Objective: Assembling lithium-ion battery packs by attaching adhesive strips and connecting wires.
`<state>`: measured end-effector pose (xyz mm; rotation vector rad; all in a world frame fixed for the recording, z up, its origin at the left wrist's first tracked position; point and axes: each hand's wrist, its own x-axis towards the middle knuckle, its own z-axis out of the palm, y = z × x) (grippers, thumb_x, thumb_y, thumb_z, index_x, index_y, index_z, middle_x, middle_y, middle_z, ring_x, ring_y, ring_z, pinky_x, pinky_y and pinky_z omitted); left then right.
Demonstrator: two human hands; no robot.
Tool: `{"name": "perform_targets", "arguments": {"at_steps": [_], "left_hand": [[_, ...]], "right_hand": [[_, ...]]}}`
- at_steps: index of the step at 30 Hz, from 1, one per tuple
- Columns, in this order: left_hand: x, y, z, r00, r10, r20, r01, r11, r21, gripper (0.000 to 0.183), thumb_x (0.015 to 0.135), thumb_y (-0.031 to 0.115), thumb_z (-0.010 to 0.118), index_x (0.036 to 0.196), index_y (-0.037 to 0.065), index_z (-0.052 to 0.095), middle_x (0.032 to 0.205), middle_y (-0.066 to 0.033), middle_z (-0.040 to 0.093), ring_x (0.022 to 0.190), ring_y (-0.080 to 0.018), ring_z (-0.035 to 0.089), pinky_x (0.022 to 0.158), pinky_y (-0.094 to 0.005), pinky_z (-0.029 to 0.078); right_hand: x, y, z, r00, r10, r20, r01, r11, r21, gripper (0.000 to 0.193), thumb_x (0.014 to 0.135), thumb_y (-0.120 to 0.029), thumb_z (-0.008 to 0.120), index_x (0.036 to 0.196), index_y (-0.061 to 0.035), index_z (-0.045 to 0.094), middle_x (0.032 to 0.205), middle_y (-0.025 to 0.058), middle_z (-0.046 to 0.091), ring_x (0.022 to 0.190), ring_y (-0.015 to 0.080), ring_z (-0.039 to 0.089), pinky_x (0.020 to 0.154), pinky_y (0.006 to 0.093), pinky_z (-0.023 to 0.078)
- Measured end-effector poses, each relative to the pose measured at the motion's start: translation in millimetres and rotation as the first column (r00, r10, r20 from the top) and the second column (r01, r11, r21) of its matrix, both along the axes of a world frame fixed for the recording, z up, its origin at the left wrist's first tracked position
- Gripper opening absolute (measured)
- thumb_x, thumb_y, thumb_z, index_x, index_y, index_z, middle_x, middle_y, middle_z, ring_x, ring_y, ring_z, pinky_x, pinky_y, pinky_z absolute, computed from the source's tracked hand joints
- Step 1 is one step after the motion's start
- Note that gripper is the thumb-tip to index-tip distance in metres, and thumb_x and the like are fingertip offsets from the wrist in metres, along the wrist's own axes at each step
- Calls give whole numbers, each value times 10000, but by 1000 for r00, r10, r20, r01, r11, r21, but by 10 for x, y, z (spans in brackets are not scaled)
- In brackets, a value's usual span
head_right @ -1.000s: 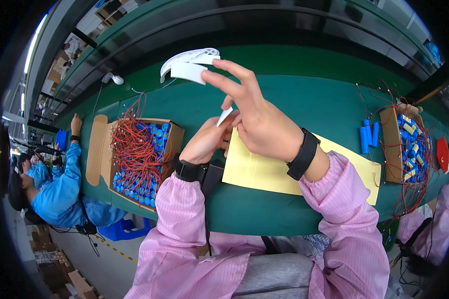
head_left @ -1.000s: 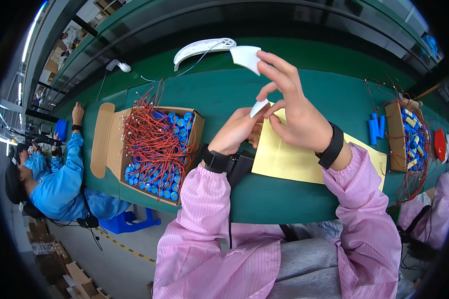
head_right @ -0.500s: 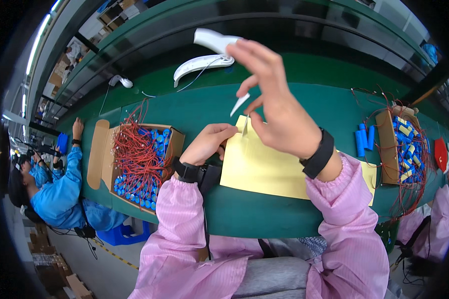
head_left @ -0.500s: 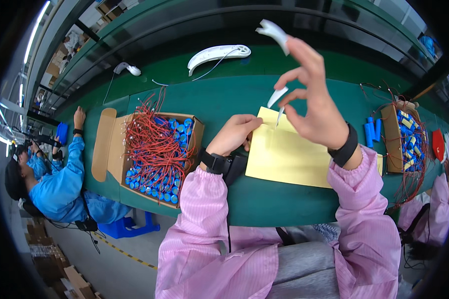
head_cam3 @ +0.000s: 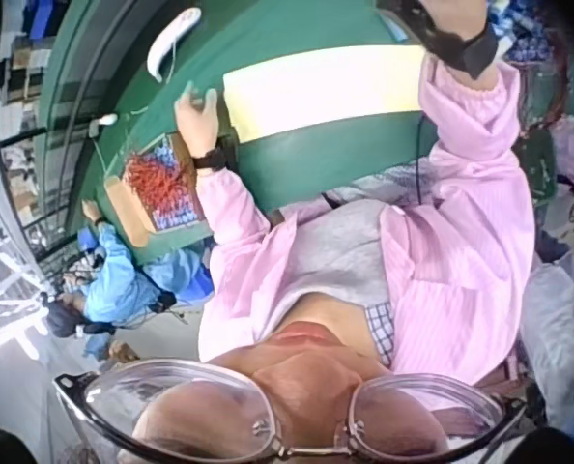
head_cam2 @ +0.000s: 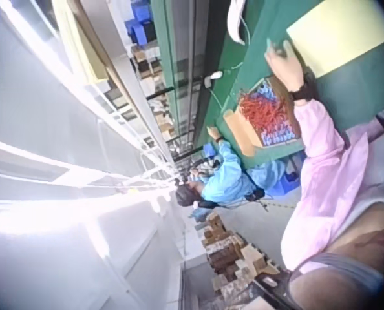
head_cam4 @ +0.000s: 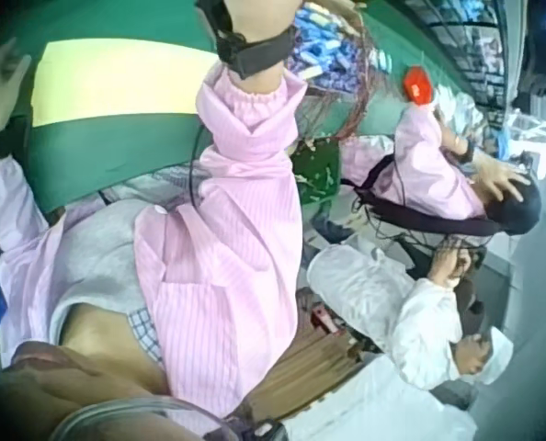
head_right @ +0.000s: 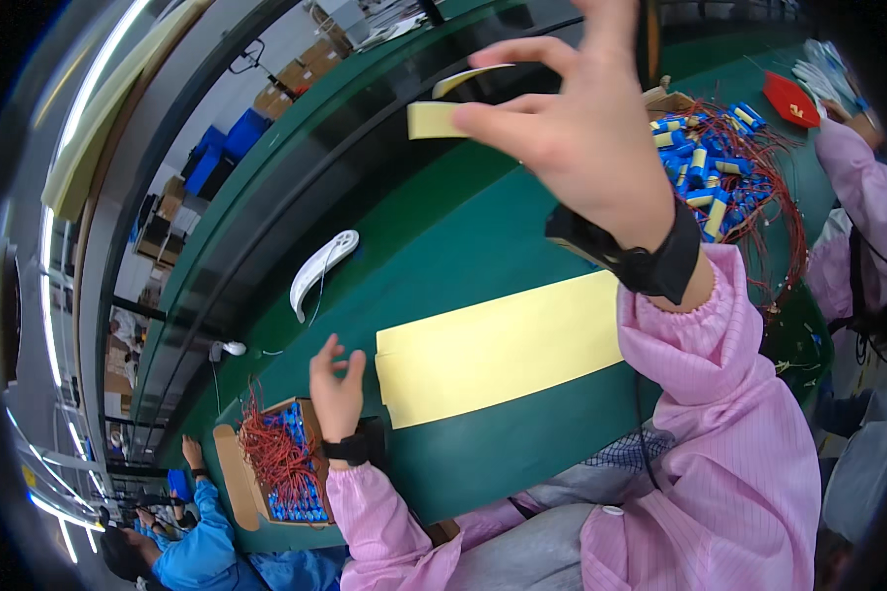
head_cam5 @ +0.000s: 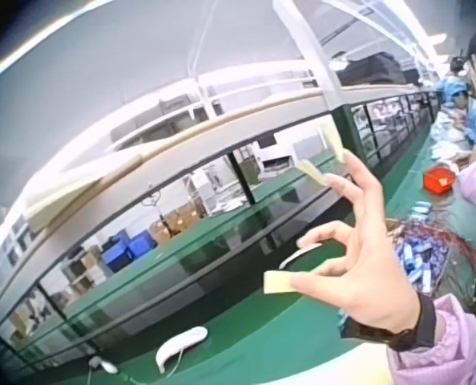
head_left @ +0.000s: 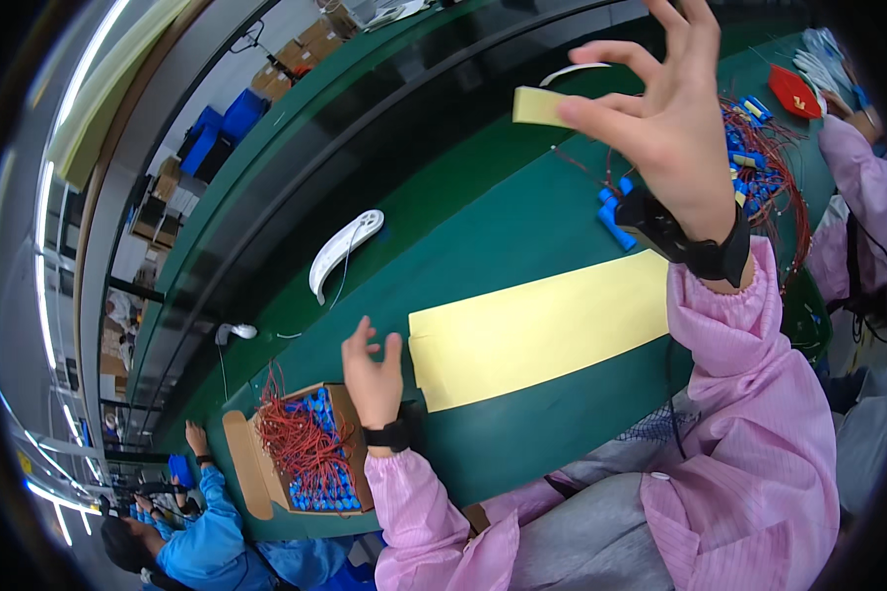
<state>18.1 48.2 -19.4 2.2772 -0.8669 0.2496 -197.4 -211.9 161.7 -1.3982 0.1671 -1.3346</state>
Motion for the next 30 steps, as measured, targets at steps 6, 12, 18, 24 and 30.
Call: {"name": "perform_targets", "arguments": {"at_steps": [6, 12, 18, 24, 30], "left_hand": [[-806, -1231, 593, 711, -364, -601, 382, 918, -105, 294, 869, 257, 661, 1021, 8, 627, 845, -29, 630, 646, -86, 574, 524, -219, 438], [-1258, -2423, 105, 801, -346, -488, 509, 823, 252, 544, 792, 456, 697, 991, -40, 598, 763, -131, 665, 723, -295, 657, 649, -379, 505], [-1163, -2572, -53, 678, -589, -439, 666, 745, 30, 413, 762, 302, 703, 1004, -18, 605, 812, -151, 676, 721, -297, 663, 634, -367, 504], [-1108, -2236, 203, 480, -447, -755, 563, 817, -125, 343, 865, 204, 646, 1112, -28, 596, 861, -67, 644, 704, -132, 623, 621, -258, 508], [-913, -1573, 394, 248, -611, -752, 101, 788, -607, 359, 918, 139, 593, 1227, -23, 508, 1055, -96, 615, 855, -175, 646, 686, -291, 552]], "right_hand": [[-178, -697, -832, 975, -221, -4, 221, 975, -2, 1126, 619, 100, 765, 1455, -124, 45, 1405, 177, 225, 1005, 229, 570, 708, 270, 557], [-135, -755, -976, 988, -98, 121, 73, 978, 195, 1139, 631, 118, 734, 1454, -153, -6, 1419, 166, 178, 1022, 228, 539, 675, 297, 581], [-182, -688, -1002, 997, -47, 66, 31, 976, 217, 1200, 606, 129, 721, 1471, -181, -51, 1441, 168, 170, 1004, 244, 534, 647, 286, 581], [-205, -626, -945, 998, -16, 54, 4, 979, 202, 1202, 604, 127, 720, 1473, -213, -37, 1443, 172, 183, 976, 244, 546, 647, 288, 586], [-98, -449, -978, 999, 37, 15, -40, 971, 237, 1162, 628, 153, 697, 1478, -182, -21, 1447, 154, 218, 1004, 235, 526, 667, 277, 581]]}}
